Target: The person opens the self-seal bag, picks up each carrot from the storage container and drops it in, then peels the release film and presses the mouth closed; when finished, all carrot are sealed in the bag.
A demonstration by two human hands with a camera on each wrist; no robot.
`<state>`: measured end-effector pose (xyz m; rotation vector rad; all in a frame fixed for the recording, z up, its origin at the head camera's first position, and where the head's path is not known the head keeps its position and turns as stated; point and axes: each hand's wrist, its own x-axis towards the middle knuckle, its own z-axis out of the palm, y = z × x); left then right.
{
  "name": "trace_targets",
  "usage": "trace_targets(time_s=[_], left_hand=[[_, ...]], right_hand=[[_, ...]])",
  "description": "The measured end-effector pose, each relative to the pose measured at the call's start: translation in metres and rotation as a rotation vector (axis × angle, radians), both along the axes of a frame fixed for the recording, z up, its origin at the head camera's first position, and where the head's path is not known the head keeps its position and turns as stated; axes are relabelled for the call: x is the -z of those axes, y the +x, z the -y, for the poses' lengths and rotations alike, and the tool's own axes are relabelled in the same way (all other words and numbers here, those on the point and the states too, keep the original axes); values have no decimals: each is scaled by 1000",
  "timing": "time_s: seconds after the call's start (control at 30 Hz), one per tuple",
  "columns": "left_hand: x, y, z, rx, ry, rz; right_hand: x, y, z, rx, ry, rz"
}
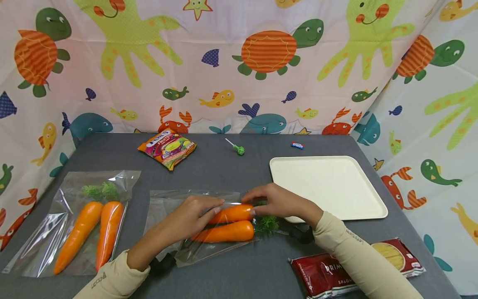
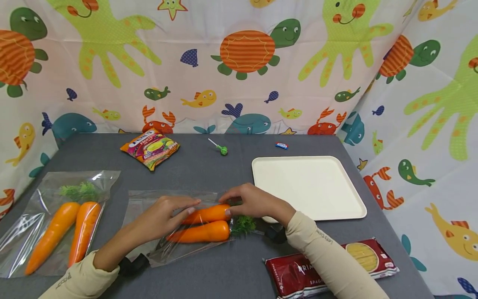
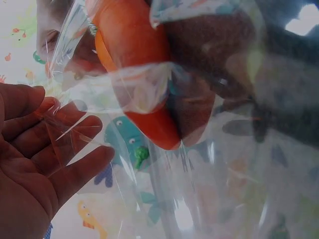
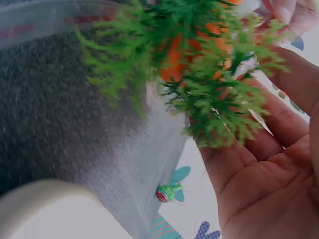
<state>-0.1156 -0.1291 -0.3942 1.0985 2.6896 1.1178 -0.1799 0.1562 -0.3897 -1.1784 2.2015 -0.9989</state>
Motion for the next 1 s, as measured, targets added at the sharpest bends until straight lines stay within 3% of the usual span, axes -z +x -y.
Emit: trace_targets(time_s=[0.23,0.53,0.77,1.0], left_hand=[[1,1,-2,7,13,-13],[0,2,-2,0,11,-21],[-3,3,-2,-12,3,7],[-5,5,-3,-20,12,-20]], right_hand=[[-10,9,-13,80,-103,-108],[-26,50,-30,365,-32,-187],[-24,80,-28,441,11,-102],[-19,94,-25,450,69,49]])
